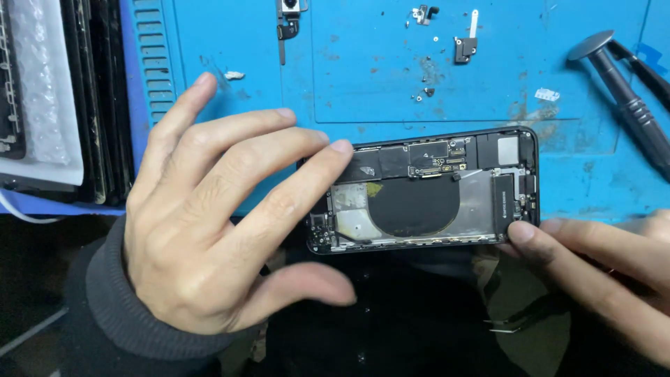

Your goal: Reassembling internal components and motherboard into an iPhone chassis using tweezers.

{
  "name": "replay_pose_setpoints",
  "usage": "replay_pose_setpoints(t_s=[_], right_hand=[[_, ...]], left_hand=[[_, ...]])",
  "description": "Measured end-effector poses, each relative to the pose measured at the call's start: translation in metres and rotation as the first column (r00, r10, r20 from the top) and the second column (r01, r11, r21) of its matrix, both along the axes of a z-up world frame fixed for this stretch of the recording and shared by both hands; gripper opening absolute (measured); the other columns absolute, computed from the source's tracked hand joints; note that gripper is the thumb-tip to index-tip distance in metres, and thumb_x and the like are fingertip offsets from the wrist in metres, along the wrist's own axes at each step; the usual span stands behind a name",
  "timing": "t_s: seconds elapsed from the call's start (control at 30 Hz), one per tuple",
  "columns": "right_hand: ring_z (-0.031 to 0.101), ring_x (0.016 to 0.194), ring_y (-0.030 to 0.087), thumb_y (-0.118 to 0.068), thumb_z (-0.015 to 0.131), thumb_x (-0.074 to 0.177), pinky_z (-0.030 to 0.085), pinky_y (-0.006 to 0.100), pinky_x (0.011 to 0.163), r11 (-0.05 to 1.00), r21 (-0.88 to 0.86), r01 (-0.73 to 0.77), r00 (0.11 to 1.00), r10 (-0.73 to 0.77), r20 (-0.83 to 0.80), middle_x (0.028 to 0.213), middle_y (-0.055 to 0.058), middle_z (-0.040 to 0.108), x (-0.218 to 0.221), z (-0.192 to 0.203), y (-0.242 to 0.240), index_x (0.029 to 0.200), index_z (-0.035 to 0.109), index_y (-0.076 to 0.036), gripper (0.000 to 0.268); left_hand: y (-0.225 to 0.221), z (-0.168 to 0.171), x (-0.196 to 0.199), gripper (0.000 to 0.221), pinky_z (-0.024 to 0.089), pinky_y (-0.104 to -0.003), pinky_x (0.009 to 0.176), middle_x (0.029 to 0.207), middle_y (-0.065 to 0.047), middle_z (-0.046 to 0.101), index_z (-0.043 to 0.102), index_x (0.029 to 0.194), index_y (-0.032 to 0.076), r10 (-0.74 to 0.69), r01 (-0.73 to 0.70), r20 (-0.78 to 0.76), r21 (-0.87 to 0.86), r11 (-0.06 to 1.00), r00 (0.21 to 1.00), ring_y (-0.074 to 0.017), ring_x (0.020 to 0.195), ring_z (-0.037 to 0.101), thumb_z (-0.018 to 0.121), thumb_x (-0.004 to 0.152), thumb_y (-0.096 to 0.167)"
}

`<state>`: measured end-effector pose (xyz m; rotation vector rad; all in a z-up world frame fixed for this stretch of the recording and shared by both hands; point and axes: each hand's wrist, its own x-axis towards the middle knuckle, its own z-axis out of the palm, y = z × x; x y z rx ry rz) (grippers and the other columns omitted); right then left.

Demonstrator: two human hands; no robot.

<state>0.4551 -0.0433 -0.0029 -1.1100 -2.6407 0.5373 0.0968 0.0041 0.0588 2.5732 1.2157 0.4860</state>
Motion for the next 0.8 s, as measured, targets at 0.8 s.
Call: replay_pose_setpoints(t_s=[0.8], right_hand=[[0.067, 0.082, 0.024, -0.011, 0.077, 0.077, 0.053, 0.035, 0.073, 0.994, 0.016, 0.106, 0.994, -0.105, -0.042, 0.113, 0.015, 0.071, -0.003, -0.011, -0.011, 0.126, 0.069, -0.009, 0.050]], left_hand=[[0.031, 0.000, 0.024, 0.025, 0.048, -0.055, 0.101, 0.098, -0.009, 0.066, 0.076, 0.109, -0.007, -0.246, 0.268, -0.113, 0.268, 0.925, 0.963, -0.0220, 0.083, 0.063, 0.082, 0.095, 0.013]])
